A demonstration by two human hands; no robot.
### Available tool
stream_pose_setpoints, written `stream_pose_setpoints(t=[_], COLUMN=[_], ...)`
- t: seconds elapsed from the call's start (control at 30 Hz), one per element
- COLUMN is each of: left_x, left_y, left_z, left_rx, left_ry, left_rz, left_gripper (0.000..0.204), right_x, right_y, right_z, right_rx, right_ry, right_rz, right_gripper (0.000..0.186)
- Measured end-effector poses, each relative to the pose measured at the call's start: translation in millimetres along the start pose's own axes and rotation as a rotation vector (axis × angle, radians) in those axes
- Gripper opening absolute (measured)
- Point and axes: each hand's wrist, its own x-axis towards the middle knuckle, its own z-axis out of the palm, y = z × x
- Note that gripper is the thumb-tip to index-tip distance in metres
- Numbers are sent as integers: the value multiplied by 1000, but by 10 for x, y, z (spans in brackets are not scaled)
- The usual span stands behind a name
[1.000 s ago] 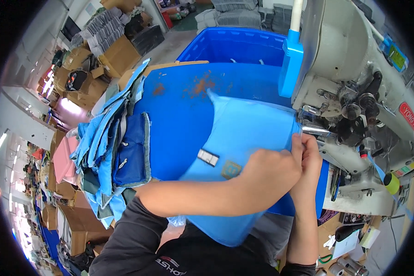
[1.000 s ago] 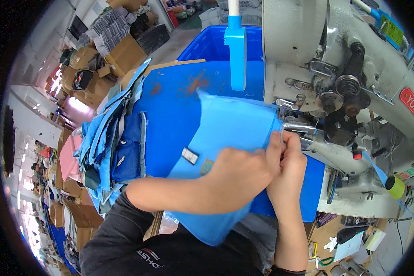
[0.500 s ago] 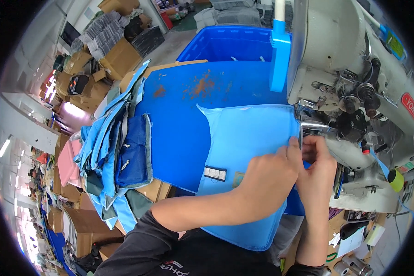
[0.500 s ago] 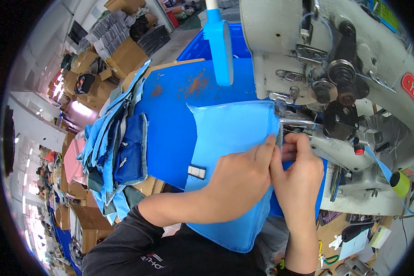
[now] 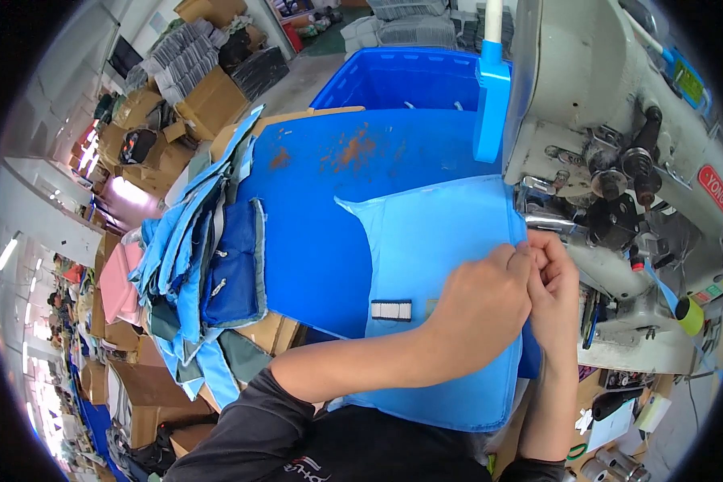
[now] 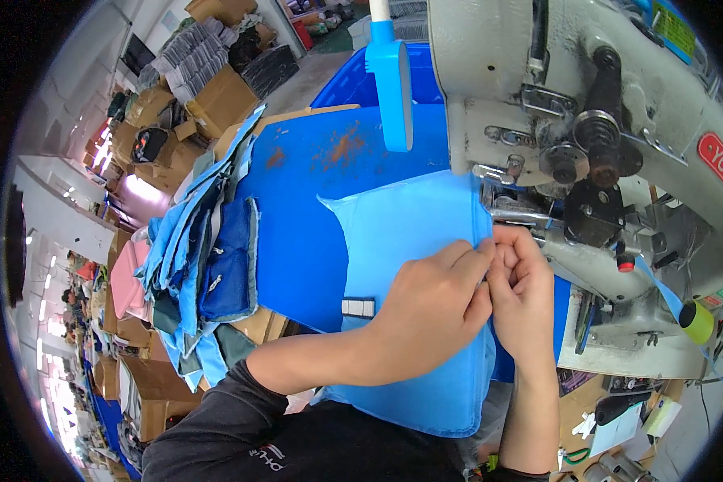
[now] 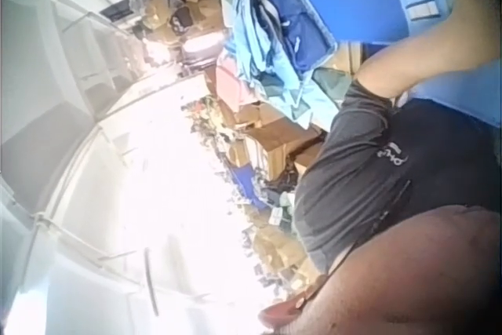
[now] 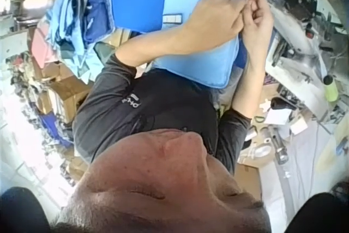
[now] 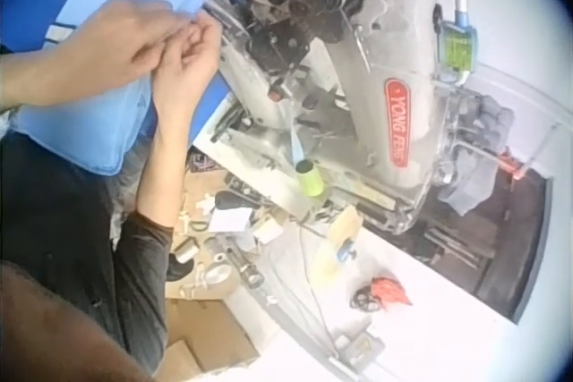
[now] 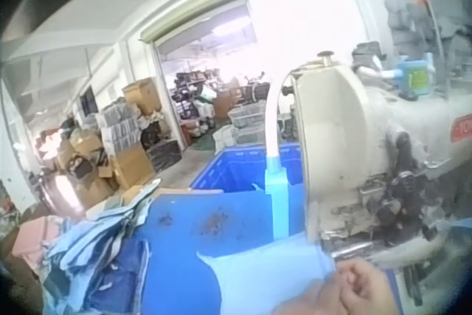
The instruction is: Assembling and sewing components of a blue fabric bag using an industrial sewing machine.
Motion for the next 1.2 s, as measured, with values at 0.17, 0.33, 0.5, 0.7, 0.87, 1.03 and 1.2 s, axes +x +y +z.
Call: stream_pose_setpoints(t=[0.17,0.33,0.5,0.7,0.87,1.03,1.2], left_x=[-435,-636,-656,-695,-819,-988,-1228], left_y=[114,204,289,289,220,-259,-1045], left_z=[154,436,414,364,324,-318,-302], left_rx=[32,120,31,-21,-198,-315,-589], left_ry=[47,-530,-671,-617,-535,-61,157], left_rz=[738,819,804,803,897,270,-566], left_gripper=[27,23,25,27,20,46,69], right_x=[-10,-50,-168,-254,-298,-372,-406], right_y=[-68,-76,-85,-28,-29,60,80], right_z=[3,1,15,111,122,150,153], right_rx=[-27,-100,-310,-406,-391,-180,-83], right_ry=[-25,-25,41,147,84,157,97], right_rz=[63,-4,-29,-158,-14,-37,-11], right_gripper=[17,17,18,22,21,16,15])
